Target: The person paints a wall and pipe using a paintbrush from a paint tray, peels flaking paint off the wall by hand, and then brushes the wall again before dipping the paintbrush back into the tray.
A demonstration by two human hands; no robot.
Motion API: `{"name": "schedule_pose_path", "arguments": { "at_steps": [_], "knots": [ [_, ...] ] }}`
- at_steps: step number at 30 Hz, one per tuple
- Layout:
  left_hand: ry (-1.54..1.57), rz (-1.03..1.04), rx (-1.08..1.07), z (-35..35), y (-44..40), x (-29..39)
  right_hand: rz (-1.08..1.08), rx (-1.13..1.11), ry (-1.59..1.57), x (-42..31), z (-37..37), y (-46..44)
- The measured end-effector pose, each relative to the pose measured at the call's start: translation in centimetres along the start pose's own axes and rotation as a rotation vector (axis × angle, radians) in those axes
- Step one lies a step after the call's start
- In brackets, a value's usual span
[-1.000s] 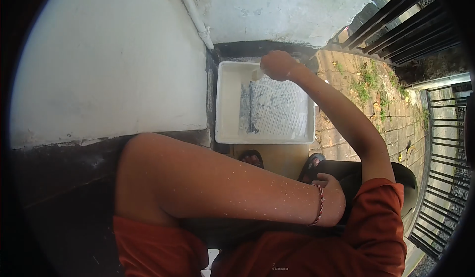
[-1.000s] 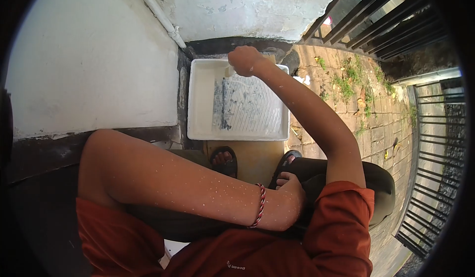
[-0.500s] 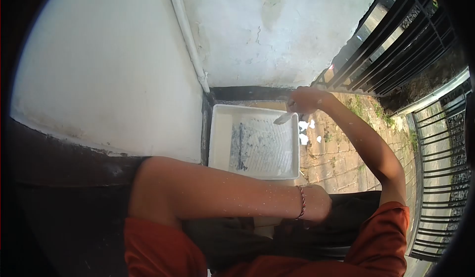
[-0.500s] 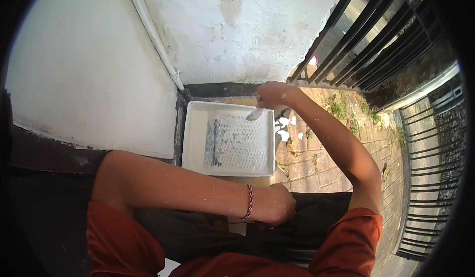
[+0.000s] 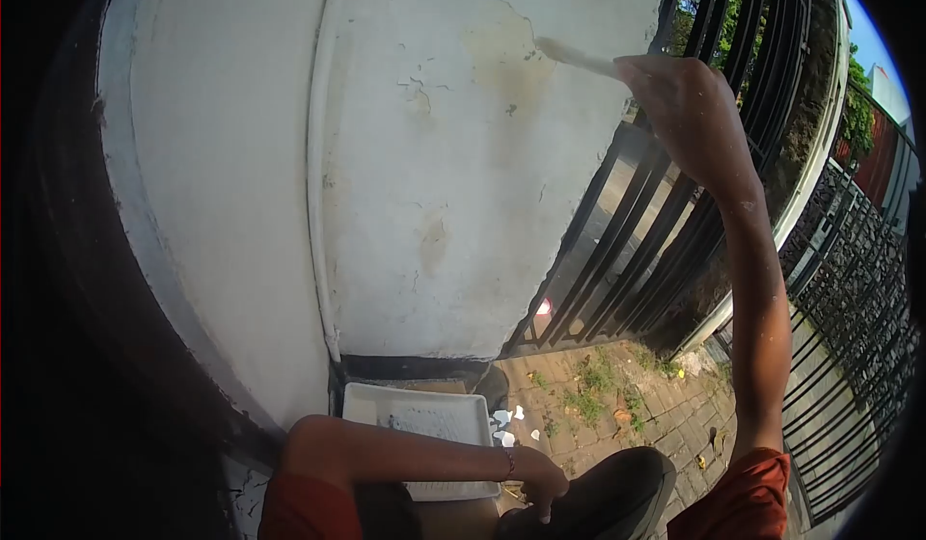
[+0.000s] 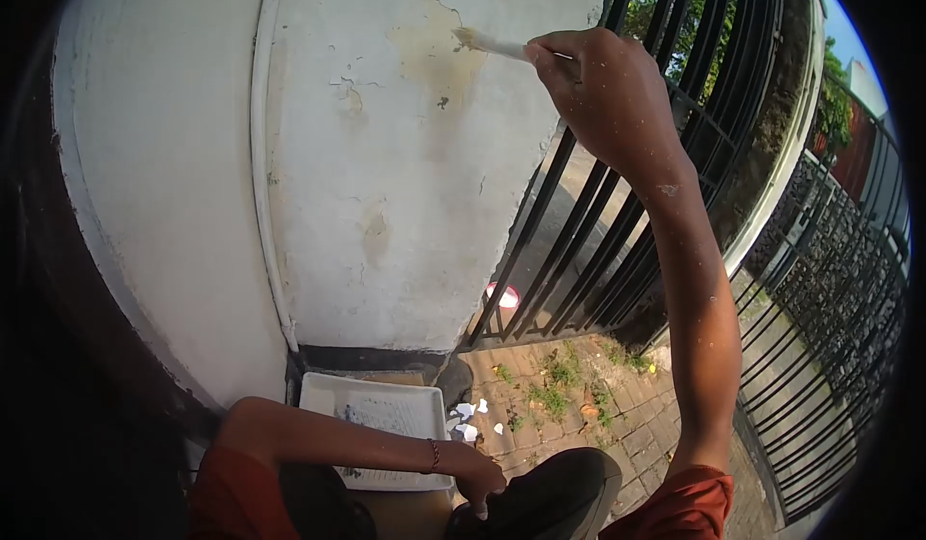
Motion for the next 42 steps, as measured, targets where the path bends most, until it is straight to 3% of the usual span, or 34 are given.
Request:
{"name": "schedule_pose_path", "arguments": {
  "at_steps": [2,5,9,16,18,20,25,34,36,39,42],
  "knots": [
    [-0.011,0.008,-0.041,0.5,-0.5,-0.2,0.135,0.022,0.135,-0.4,-0.2,-1.3],
    [-0.018,0.028,-0.103,1.5,-0.7,-0.4,0.063,0.127,0.205,-0.7,2.4,-1.2],
    [-0.03,0.024,-0.103,1.3,0.2,0.6,0.104,0.099,0.229,-1.0,5.9,1.0],
    [-0.105,-0.015,-0.142,2.4,-0.1,0.6,0.183,-0.212,0.195,-2.3,7.0,5.6],
    [-0.113,-0.03,-0.159,2.3,0.3,1.3,0.193,-0.449,0.175,-2.7,7.3,6.5],
    [-0.107,-0.058,-0.162,2.1,0.8,1.7,0.192,-0.497,0.158,-2.4,7.4,6.1],
    [-0.12,-0.062,-0.102,2.6,0.3,1.0,0.253,-0.3,0.178,-1.4,5.8,-0.2],
    [-0.103,-0.042,-0.084,2.6,0.2,0.4,0.121,0.3,0.128,-1.7,2.8,-3.7],
    [-0.104,-0.045,-0.092,2.8,0.4,0.3,0.213,0.23,0.122,-3.4,3.0,-3.6],
    [-0.109,-0.053,-0.114,3.0,0.3,0.3,0.076,0.144,0.19,-3.9,6.2,-2.3],
    [-0.014,-0.01,-0.156,2.5,0.7,1.2,0.242,-0.26,0.131,-5.5,7.5,1.2]
  ]
}}
Point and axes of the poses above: each hand's wrist, its own y-axis away from the middle knuckle, its own z-axis out of the palm, x = y × z, the point moved 3 cm from there along -y, towards the middle knuckle, and after that the axes turned 11 degrees about z, right-handed, at the moved point
